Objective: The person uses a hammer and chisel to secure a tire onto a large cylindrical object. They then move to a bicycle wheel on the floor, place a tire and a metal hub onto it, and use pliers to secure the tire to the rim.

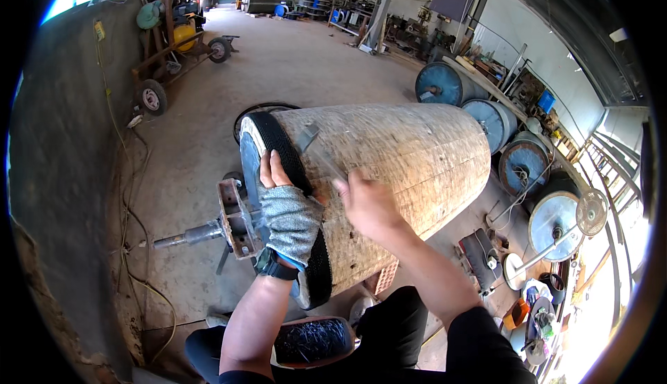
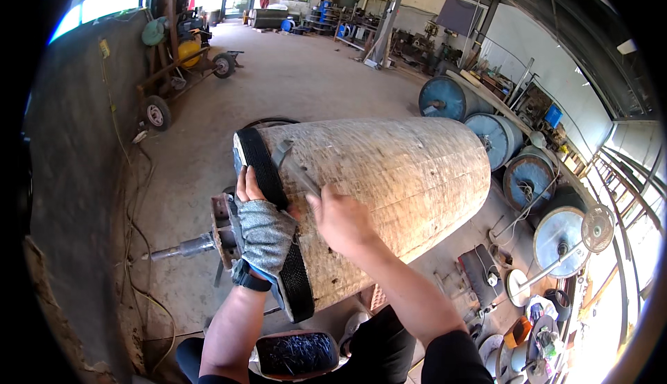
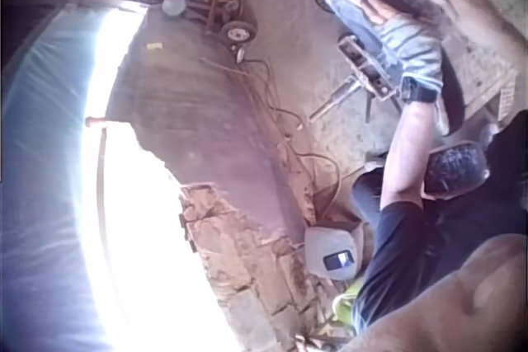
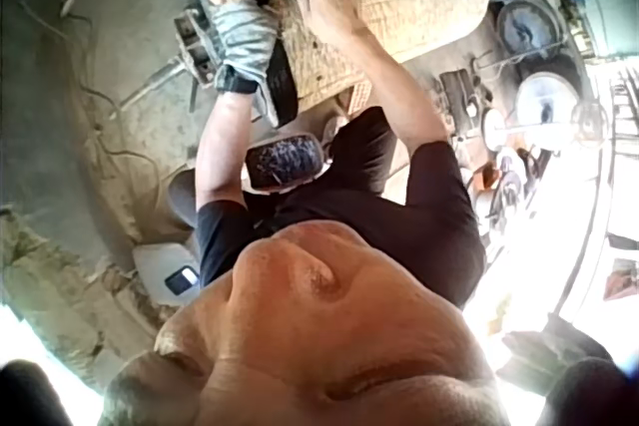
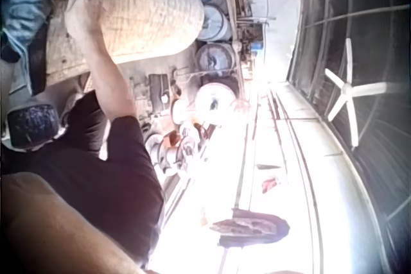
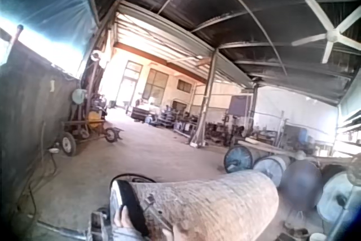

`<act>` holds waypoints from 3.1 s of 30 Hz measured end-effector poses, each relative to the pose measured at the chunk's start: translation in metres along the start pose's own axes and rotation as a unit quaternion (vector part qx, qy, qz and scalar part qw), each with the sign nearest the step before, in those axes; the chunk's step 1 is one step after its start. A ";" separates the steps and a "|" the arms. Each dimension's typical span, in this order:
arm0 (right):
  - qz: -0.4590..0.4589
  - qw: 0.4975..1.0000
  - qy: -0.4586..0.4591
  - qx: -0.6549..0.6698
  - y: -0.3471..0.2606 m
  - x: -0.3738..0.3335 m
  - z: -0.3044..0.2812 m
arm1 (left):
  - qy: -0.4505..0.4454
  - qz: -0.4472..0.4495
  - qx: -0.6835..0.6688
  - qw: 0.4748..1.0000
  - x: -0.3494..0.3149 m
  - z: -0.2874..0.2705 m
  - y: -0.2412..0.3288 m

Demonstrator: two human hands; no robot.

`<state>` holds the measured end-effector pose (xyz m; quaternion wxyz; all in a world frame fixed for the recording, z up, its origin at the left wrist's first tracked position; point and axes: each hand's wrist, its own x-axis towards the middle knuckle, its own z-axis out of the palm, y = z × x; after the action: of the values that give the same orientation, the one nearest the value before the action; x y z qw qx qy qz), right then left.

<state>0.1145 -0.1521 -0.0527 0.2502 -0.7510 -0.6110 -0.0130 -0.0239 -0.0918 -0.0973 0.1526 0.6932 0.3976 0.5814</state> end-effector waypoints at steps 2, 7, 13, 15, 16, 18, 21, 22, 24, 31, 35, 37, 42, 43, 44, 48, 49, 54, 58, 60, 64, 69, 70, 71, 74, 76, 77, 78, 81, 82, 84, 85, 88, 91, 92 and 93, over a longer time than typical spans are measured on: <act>-0.021 0.998 -0.040 -0.043 0.002 0.005 -0.006 | -0.007 -0.014 0.006 1.000 0.002 -0.001 0.000; 0.026 1.000 -0.007 -0.009 -0.003 -0.002 -0.013 | -0.001 -0.015 -0.029 0.999 0.001 0.002 0.001; 0.064 0.992 -0.078 0.075 -0.014 0.000 -0.020 | 0.006 0.005 -0.006 1.000 0.001 0.001 -0.009; 0.057 0.996 -0.036 0.055 -0.017 0.001 -0.024 | 0.004 0.010 -0.010 1.000 0.001 0.003 -0.007; 0.056 0.996 -0.069 0.026 -0.023 0.004 -0.024 | 0.006 0.009 -0.011 1.000 0.001 0.005 -0.009; 0.027 0.994 -0.100 -0.016 -0.016 0.010 -0.010 | 0.000 0.005 -0.009 1.000 0.001 0.007 -0.006; 0.088 0.990 -0.092 0.063 -0.011 0.014 -0.018 | 0.000 0.004 -0.015 1.000 0.002 0.004 -0.008; 0.064 0.997 -0.038 0.037 -0.018 0.015 -0.024 | 0.003 0.003 -0.019 1.000 0.003 0.003 -0.009; 0.079 0.990 -0.111 0.023 -0.031 0.012 -0.029 | -0.001 0.000 -0.014 1.000 0.001 0.001 -0.008; 0.036 0.999 -0.035 -0.019 -0.019 0.017 -0.018 | 0.000 -0.013 -0.038 0.999 0.000 0.003 -0.003; 0.085 0.992 -0.094 0.028 -0.005 0.012 -0.021 | 0.013 0.016 -0.019 1.000 -0.007 0.008 -0.009; 0.095 0.991 -0.088 0.044 -0.001 -0.004 -0.023 | 0.022 0.021 -0.013 0.999 -0.004 0.006 -0.015; -0.047 0.983 0.158 0.085 0.044 -0.135 -0.011 | 0.054 0.071 0.014 0.996 -0.006 -0.019 -0.008; -0.093 0.980 0.155 0.081 0.056 -0.165 -0.008 | 0.050 0.090 0.013 0.995 -0.008 -0.037 0.001; -0.104 0.987 0.101 0.069 0.064 -0.194 -0.005 | 0.054 0.107 -0.056 0.991 -0.015 -0.052 0.002; -0.190 0.981 -0.023 -0.032 0.083 -0.277 0.033 | -0.013 0.085 0.008 0.996 -0.107 -0.128 -0.026; -0.212 0.975 -0.043 -0.044 0.083 -0.289 0.041 | -0.029 0.066 0.071 0.995 -0.137 -0.151 -0.038; -0.250 0.963 -0.094 -0.046 0.071 -0.308 0.063 | -0.055 -0.044 0.302 0.951 -0.277 -0.249 -0.040; -0.237 0.966 -0.091 -0.043 0.068 -0.294 0.082 | -0.074 -0.082 0.264 0.958 -0.315 -0.253 -0.007; -0.230 0.970 -0.073 -0.015 0.078 -0.294 0.080 | -0.101 -0.076 0.250 0.960 -0.319 -0.224 0.012; -0.168 0.985 -0.002 0.032 0.091 -0.283 0.046 | -0.134 -0.051 0.232 0.962 -0.341 -0.211 0.012; 0.129 0.957 0.247 0.085 0.223 -0.307 0.004 | -0.198 -0.012 0.266 0.943 -0.334 -0.214 0.000; 0.204 0.947 0.236 0.077 0.256 -0.327 0.010 | -0.207 -0.019 0.265 0.942 -0.331 -0.213 -0.003; 0.274 0.933 0.222 0.069 0.285 -0.352 0.022 | -0.211 -0.028 0.265 0.940 -0.329 -0.212 -0.006; 0.427 0.904 0.027 -0.028 0.375 -0.458 0.113 | -0.228 -0.067 0.270 0.933 -0.323 -0.202 -0.015; 0.486 0.870 -0.084 0.011 0.401 -0.535 0.188 | -0.252 -0.057 0.280 0.925 -0.322 -0.206 -0.028; 0.488 0.867 -0.097 0.029 0.410 -0.577 0.218 | -0.261 -0.053 0.283 0.921 -0.320 -0.206 -0.032; 0.547 0.805 -0.213 0.091 0.398 -0.586 0.244 | -0.260 -0.043 0.326 0.908 -0.314 -0.214 -0.027; 0.582 0.798 -0.151 0.028 0.387 -0.636 0.303 | -0.258 -0.020 0.398 0.880 -0.301 -0.222 -0.020; 0.595 0.787 -0.164 0.032 0.369 -0.624 0.319 | -0.246 -0.010 0.435 0.866 -0.300 -0.248 -0.025; 0.619 0.754 -0.216 0.036 0.348 -0.592 0.324 | -0.222 -0.011 0.517 0.827 -0.305 -0.303 -0.031; 0.634 0.730 -0.251 0.033 0.345 -0.576 0.323 | -0.217 -0.014 0.539 0.814 -0.308 -0.322 -0.035; 0.600 0.753 -0.266 0.032 0.393 -0.586 0.329 | -0.185 -0.093 0.540 0.816 -0.317 -0.313 -0.042; 0.532 0.765 -0.357 0.064 0.380 -0.576 0.330 | -0.043 -0.124 0.490 0.862 -0.325 -0.337 -0.050; 0.528 0.774 -0.348 0.044 0.373 -0.582 0.332 | -0.064 -0.115 0.492 0.861 -0.328 -0.323 -0.045; 0.526 0.783 -0.332 0.021 0.374 -0.595 0.336 | -0.084 -0.106 0.485 0.864 -0.321 -0.293 -0.033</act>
<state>0.2139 -0.6102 -0.6746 0.0159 -0.9083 -0.1661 0.3836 -0.3109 -0.3783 -0.2585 -0.1093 0.6795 0.6865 0.2347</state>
